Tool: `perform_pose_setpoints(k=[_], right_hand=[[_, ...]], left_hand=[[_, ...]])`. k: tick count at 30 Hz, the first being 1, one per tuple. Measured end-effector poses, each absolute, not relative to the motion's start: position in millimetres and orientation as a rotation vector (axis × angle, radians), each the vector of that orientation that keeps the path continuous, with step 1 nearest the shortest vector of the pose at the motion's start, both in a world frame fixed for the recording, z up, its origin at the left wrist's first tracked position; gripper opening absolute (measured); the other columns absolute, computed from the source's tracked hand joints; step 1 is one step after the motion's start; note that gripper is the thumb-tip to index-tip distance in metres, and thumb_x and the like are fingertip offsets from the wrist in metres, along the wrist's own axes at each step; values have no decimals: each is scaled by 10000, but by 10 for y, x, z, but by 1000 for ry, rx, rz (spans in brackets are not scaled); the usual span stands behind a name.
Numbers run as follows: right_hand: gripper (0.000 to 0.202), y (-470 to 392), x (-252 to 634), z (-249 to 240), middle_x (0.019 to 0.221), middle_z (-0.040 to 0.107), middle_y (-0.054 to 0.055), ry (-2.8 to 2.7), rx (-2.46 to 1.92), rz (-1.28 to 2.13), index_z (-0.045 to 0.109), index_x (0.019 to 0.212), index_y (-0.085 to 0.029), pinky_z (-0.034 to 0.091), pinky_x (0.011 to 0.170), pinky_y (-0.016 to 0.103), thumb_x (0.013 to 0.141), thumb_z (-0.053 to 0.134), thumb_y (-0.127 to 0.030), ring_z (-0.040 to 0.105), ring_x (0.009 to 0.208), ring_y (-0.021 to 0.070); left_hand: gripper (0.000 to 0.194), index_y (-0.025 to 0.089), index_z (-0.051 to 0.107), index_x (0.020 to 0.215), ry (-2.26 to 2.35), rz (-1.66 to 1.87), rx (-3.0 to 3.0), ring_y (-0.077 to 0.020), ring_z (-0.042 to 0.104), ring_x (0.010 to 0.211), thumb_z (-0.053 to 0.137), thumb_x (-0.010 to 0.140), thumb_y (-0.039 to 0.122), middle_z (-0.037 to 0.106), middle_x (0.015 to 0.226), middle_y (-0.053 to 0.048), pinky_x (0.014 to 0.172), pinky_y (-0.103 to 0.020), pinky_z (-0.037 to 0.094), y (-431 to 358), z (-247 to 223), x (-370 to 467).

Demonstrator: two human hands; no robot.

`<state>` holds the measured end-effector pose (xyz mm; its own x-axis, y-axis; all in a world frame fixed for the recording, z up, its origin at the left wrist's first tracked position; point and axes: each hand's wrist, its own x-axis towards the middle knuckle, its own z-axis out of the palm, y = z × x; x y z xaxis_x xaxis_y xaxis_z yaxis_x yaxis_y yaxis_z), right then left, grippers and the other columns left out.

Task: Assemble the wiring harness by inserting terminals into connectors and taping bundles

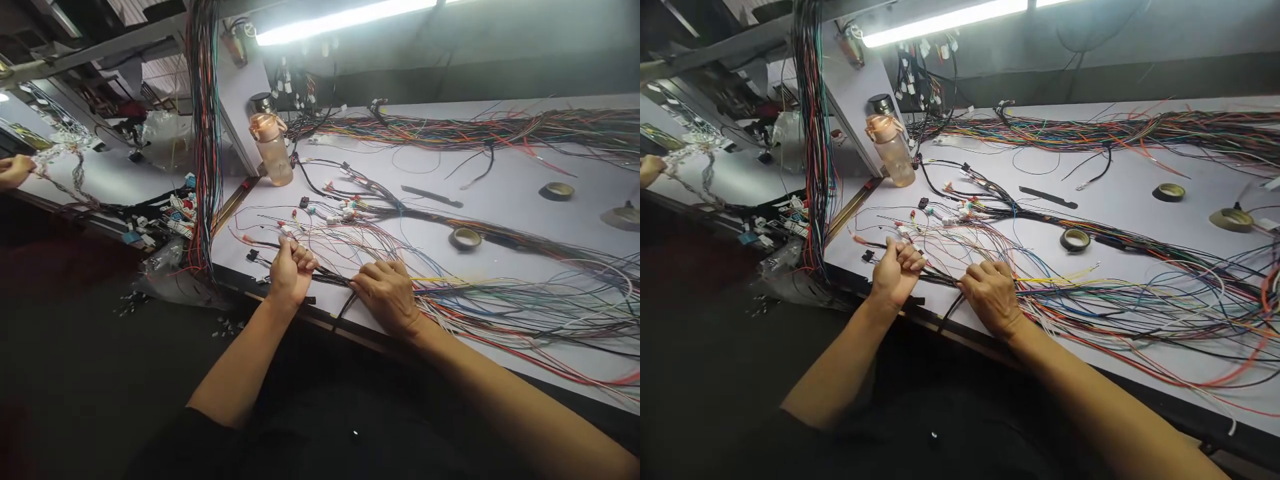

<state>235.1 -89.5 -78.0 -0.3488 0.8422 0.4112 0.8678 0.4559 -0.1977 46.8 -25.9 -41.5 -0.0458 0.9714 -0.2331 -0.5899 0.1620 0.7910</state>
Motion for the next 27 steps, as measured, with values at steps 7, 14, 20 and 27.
perform_pose_setpoints(k=[7,14,20,27], right_hand=[[300,-725,2027,-580,1108,685,95,-2215,-1399,250,573,1192,-187,359,825,348,973,463,-361,591,969,224],[322,-605,1714,-778,780,667,40,-2234,-1527,479,576,907,-203,270,562,263,1008,300,-334,573,653,163],[359,-558,1867,-720,801,679,36,-2097,-1446,826,608,886,-208,348,601,252,997,327,-402,597,688,159],[358,-557,2394,-612,935,727,58,-1772,-1306,1076,667,1009,-189,477,801,295,973,398,-423,662,885,174]], left_hand=[[491,188,372,645,836,1462,415,-45,189,393,509,854,611,209,496,90,371,-174,212,-211,-302,641],[438,180,371,655,840,1456,380,-38,182,363,446,934,509,215,476,96,359,-166,169,-91,-187,502],[470,181,370,646,868,1494,529,-33,163,352,476,894,567,202,469,101,357,-164,131,-10,-246,448],[458,180,380,646,763,1476,493,-44,170,368,487,895,549,190,478,96,354,-168,158,-39,-179,403]])
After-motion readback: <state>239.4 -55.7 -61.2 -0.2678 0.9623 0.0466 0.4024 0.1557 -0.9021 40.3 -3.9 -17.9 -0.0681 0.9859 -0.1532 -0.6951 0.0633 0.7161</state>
